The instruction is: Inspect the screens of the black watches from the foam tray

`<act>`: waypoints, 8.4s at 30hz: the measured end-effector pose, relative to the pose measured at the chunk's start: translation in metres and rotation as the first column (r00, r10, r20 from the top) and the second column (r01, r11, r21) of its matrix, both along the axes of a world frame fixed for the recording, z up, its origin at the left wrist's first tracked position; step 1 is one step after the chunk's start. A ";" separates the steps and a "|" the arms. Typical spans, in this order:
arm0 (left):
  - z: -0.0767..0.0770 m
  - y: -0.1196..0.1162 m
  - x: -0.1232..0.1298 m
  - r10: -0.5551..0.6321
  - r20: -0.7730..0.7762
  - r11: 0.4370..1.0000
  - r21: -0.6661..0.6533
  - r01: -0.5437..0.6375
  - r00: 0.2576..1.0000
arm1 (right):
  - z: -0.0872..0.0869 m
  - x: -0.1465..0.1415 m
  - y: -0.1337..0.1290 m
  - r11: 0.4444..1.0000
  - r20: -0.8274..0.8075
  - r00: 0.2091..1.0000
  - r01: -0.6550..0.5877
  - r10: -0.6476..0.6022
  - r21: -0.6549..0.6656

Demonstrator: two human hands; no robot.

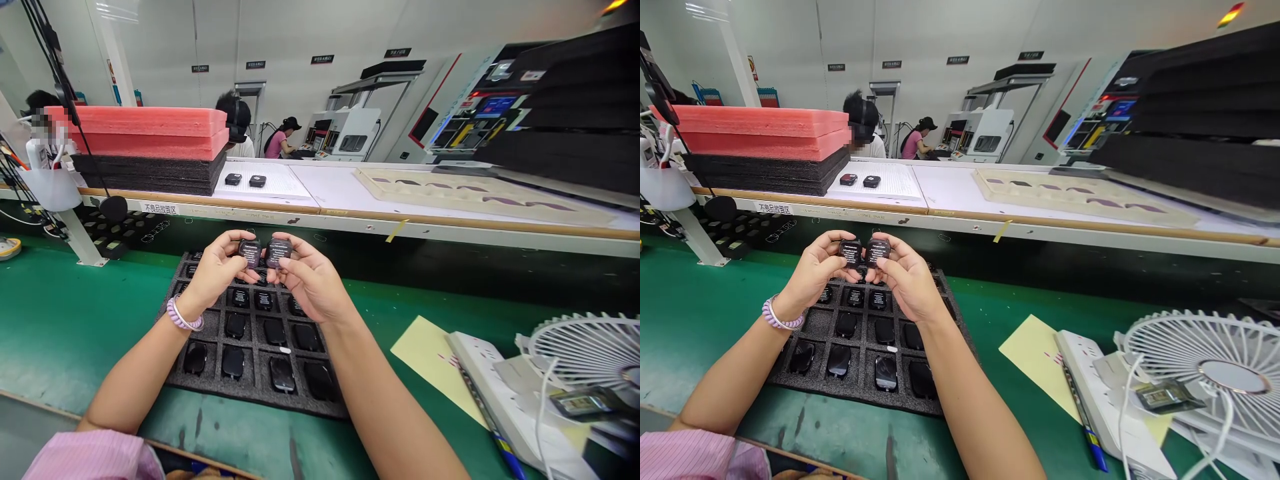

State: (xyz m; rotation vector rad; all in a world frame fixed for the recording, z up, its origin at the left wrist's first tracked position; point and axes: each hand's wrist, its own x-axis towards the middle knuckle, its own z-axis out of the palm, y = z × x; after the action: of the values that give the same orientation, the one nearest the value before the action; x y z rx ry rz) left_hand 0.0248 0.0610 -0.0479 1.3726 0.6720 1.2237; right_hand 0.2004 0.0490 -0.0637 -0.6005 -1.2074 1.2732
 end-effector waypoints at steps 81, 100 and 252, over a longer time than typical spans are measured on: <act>-0.004 0.002 0.000 0.027 -0.033 0.995 0.097 -0.024 0.999 | 0.000 -0.001 0.000 0.999 -0.023 0.999 -0.045 0.045 -0.012; -0.004 0.002 0.000 0.039 -0.047 0.998 0.054 -0.036 0.998 | 0.001 -0.002 0.000 0.999 0.001 1.000 -0.026 0.026 -0.036; -0.020 0.016 0.001 -0.022 -0.016 0.999 0.040 0.023 1.000 | -0.014 0.001 0.012 1.000 0.063 0.998 -0.005 0.007 -0.021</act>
State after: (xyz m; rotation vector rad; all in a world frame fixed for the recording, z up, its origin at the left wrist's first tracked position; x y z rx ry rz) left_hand 0.0259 0.0771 -0.0684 1.4203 0.6448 1.2155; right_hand 0.2017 0.0606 -0.0774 -0.6567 -1.2505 1.2812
